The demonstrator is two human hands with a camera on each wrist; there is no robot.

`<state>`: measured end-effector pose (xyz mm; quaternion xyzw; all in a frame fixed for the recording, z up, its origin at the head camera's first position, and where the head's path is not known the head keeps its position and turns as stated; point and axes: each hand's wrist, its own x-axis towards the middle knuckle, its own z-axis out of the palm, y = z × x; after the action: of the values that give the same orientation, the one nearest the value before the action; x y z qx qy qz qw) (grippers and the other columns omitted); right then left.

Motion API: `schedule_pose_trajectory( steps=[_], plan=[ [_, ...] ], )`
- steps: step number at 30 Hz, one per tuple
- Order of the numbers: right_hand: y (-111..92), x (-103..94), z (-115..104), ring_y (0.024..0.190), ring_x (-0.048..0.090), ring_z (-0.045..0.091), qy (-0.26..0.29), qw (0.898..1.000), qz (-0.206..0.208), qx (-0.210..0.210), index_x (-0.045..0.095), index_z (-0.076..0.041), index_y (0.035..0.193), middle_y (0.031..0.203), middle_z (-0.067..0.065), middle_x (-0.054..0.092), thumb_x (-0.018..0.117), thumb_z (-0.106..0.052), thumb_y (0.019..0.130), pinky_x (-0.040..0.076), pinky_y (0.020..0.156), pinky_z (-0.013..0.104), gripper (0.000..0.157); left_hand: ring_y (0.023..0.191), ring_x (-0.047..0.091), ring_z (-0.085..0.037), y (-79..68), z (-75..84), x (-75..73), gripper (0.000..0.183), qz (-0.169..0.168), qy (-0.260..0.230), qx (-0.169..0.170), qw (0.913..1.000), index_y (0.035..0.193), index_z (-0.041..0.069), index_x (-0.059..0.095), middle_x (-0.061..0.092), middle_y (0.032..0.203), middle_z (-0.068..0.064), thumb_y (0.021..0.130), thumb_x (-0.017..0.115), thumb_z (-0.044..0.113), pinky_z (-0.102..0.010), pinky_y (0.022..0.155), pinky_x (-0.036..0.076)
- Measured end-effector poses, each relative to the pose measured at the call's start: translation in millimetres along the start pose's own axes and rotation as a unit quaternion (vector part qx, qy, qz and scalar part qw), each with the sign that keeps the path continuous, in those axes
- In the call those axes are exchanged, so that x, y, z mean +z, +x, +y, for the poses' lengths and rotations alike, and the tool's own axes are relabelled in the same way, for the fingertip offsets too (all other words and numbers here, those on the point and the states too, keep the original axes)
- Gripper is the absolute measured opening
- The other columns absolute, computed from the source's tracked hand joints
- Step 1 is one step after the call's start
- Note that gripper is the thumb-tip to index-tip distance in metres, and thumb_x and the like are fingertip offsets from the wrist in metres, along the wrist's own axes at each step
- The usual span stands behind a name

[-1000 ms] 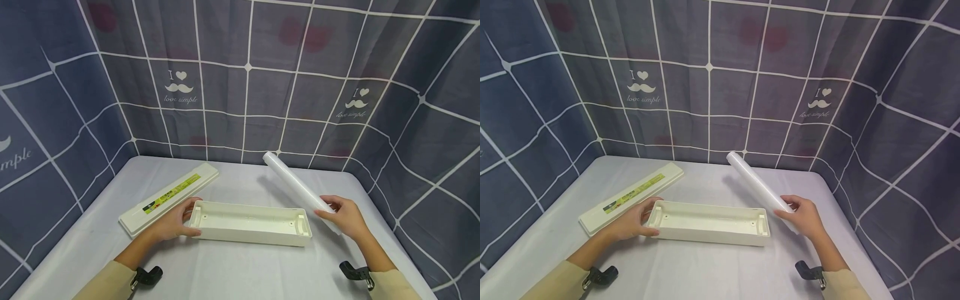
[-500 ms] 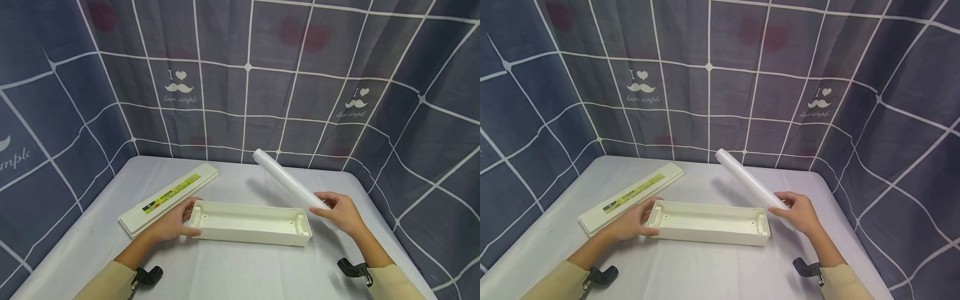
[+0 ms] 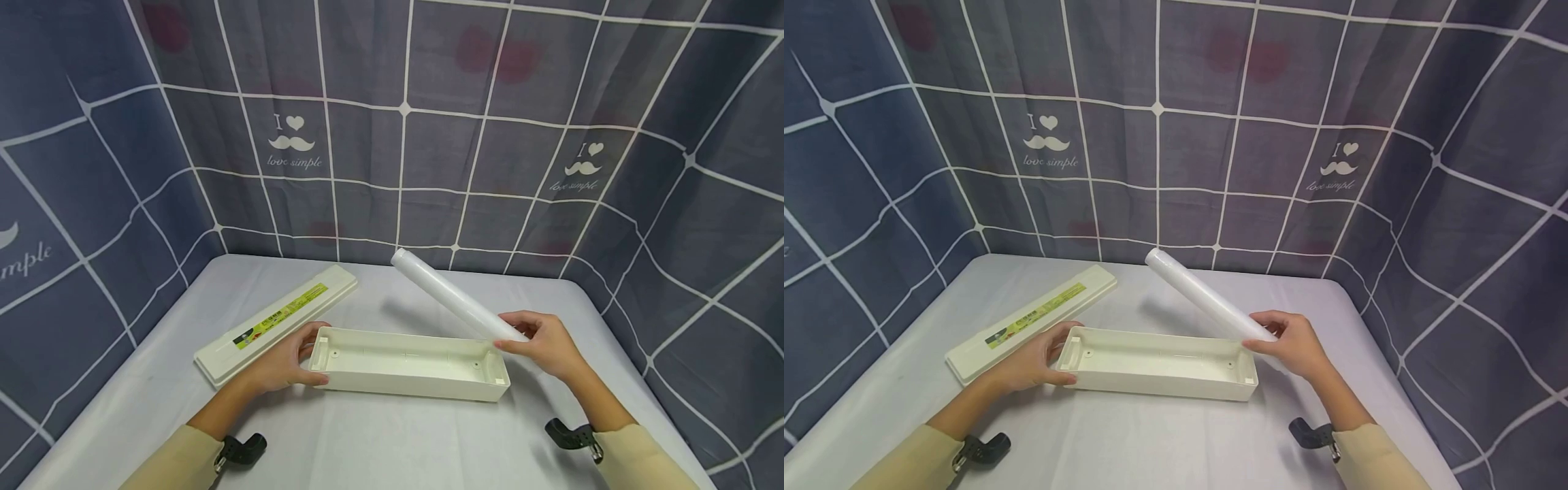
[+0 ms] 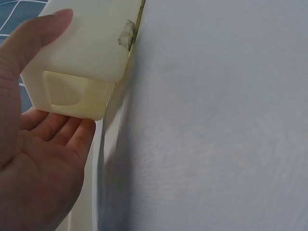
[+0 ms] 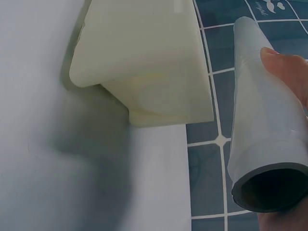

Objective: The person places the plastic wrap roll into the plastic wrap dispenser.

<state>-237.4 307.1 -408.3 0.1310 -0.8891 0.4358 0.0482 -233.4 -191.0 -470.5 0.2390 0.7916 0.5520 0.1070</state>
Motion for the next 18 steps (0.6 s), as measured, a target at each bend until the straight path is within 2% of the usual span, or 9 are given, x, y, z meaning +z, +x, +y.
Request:
schedule_pose_trajectory(
  steps=[5,12,14,18],
  plan=[
    [1,2.5,-6,0.082,0.066,0.011,0.008,1.0,-0.013,-0.004,0.075,-0.015,0.12,0.104,0.008,0.076,0.092,-0.027,0.076,0.056,0.066,0.023,0.048,0.14,0.046,-0.042,0.1,0.6,-0.1,0.097,-0.001,0.002,-0.002,1.0,0.151,-0.004,0.034,0.045,0.149,-0.022,0.073,0.091,0.006,-0.006,0.11,0.034],
    [5,6.7,-10,0.083,0.067,0.014,0.018,0.999,-0.026,-0.012,0.075,-0.014,0.12,0.103,0.009,0.075,0.093,-0.026,0.075,0.056,0.065,0.025,0.05,0.14,0.046,-0.041,0.0,0.3,-0.2,0.095,-0.003,0.011,-0.001,0.9999,0.15,-0.003,0.035,0.045,0.149,-0.023,0.074,0.091,0.007,-0.03,0.12,0.036],
    [7,8.3,-10,0.082,0.067,0.014,0.024,0.999,-0.029,-0.016,0.075,-0.013,0.119,0.102,0.009,0.075,0.093,-0.025,0.074,0.056,0.065,0.024,0.05,0.14,0.046,-0.041,0.0,0.3,-0.1,0.096,-0.003,0.01,-0.001,0.9999,0.151,-0.003,0.035,0.045,0.149,-0.023,0.074,0.091,0.007,-0.031,0.12,0.036],
    [10,12.9,-10,0.08,0.067,0.015,0.034,0.998,-0.041,-0.024,0.076,-0.013,0.118,0.1,0.009,0.076,0.094,-0.024,0.073,0.056,0.064,0.025,0.05,0.14,0.046,-0.042,0.0,0.6,-0.1,0.097,-0.003,0.006,-0.002,1.0,0.151,-0.003,0.034,0.045,0.149,-0.023,0.074,0.091,0.007,-0.02,0.117,0.037]
  ],
)
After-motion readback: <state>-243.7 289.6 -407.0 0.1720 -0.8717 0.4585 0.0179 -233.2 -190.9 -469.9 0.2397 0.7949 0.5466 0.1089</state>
